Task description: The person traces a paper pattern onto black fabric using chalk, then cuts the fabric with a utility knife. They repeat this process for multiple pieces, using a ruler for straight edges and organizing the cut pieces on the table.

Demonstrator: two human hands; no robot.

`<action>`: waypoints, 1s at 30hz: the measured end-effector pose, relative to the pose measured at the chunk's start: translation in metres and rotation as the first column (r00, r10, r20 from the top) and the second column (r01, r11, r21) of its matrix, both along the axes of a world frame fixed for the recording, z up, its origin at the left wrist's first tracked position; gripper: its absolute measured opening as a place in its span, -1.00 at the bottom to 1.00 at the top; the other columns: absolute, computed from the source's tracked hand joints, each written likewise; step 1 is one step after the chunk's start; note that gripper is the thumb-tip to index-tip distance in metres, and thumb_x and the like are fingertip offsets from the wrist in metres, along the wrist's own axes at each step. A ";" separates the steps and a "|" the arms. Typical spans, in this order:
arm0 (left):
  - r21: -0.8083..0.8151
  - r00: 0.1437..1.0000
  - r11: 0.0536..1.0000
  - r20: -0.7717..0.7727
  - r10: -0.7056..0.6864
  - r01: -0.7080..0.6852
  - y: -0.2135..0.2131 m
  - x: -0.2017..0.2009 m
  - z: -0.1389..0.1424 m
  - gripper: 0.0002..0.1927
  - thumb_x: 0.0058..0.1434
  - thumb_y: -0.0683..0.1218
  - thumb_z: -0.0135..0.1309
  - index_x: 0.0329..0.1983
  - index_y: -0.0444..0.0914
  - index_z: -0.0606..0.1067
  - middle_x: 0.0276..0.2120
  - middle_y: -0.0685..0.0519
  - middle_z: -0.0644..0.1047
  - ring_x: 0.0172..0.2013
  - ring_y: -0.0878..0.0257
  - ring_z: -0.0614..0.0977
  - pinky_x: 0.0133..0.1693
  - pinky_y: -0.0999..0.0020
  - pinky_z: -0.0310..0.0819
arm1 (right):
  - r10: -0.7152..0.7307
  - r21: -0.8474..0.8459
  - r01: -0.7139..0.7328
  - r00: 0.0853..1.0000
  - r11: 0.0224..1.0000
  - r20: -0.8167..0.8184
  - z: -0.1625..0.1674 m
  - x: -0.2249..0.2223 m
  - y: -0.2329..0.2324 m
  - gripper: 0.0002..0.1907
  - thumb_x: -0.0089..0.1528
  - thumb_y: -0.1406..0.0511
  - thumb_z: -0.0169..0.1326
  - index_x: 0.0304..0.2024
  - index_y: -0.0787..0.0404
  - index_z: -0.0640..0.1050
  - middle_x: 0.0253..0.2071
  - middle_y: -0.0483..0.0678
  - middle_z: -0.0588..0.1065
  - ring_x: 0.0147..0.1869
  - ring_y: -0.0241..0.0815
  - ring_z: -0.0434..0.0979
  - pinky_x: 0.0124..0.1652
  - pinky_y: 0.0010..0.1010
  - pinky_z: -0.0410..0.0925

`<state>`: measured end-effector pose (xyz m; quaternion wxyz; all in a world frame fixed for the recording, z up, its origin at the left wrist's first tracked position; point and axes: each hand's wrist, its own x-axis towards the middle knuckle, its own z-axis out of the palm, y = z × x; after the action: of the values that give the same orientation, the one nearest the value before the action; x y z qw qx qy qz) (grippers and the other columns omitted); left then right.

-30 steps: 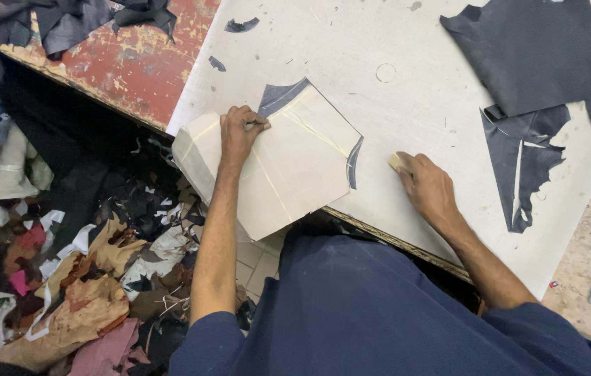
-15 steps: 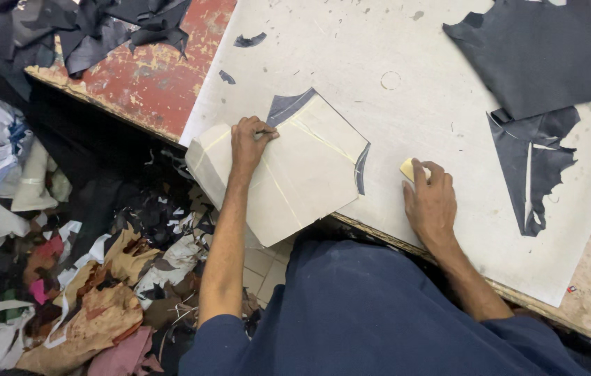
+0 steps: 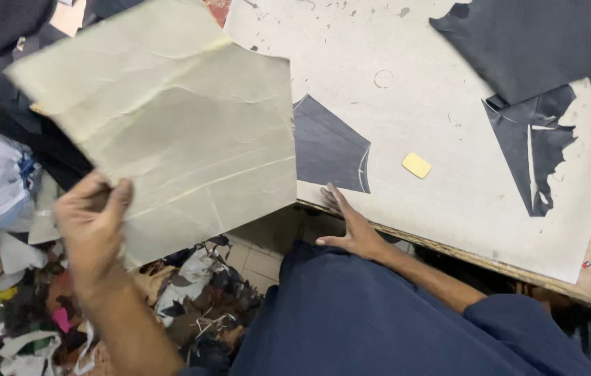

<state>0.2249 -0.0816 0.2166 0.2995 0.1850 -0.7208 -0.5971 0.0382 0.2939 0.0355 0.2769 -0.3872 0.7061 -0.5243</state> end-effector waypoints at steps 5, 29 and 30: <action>0.000 0.972 0.998 -0.223 0.068 -0.070 -0.075 0.048 0.067 -0.88 0.43 -0.24 0.18 -0.25 -0.29 0.50 -0.34 0.05 0.55 -0.35 0.35 0.52 -0.24 0.44 0.41 | -0.105 -0.132 0.098 0.993 0.986 -0.046 -0.003 0.019 -0.061 0.34 -0.04 0.16 0.47 0.52 0.16 -0.16 0.49 0.18 0.16 0.56 0.13 0.06 0.41 -0.03 0.02; 0.154 0.862 0.848 0.124 0.492 -0.507 -0.085 -0.002 -0.259 -0.76 0.40 -0.23 0.06 -0.42 -0.38 0.40 -0.46 0.09 0.53 -0.48 0.41 0.49 -0.43 0.47 0.43 | -0.366 0.166 0.929 0.288 0.330 -0.885 -0.013 0.059 -0.052 -0.44 0.30 0.21 0.15 0.35 0.15 0.44 0.36 0.34 0.30 0.36 0.24 0.34 0.21 0.07 0.30; 0.119 0.848 0.842 0.147 0.510 -0.527 -0.081 0.001 -0.261 -0.76 0.42 -0.22 0.07 -0.41 -0.38 0.40 -0.46 0.08 0.51 -0.48 0.40 0.47 -0.44 0.45 0.40 | -0.331 0.236 0.872 0.395 0.429 -0.857 -0.019 0.063 -0.061 -0.43 0.36 0.13 0.12 0.40 0.09 0.41 0.43 0.27 0.23 0.48 0.25 0.21 0.34 0.18 0.17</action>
<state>0.2263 -0.1628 -0.0445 0.3947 0.4281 -0.6106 -0.5367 0.1011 0.2329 0.0162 -0.1294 -0.1113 0.9794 -0.1078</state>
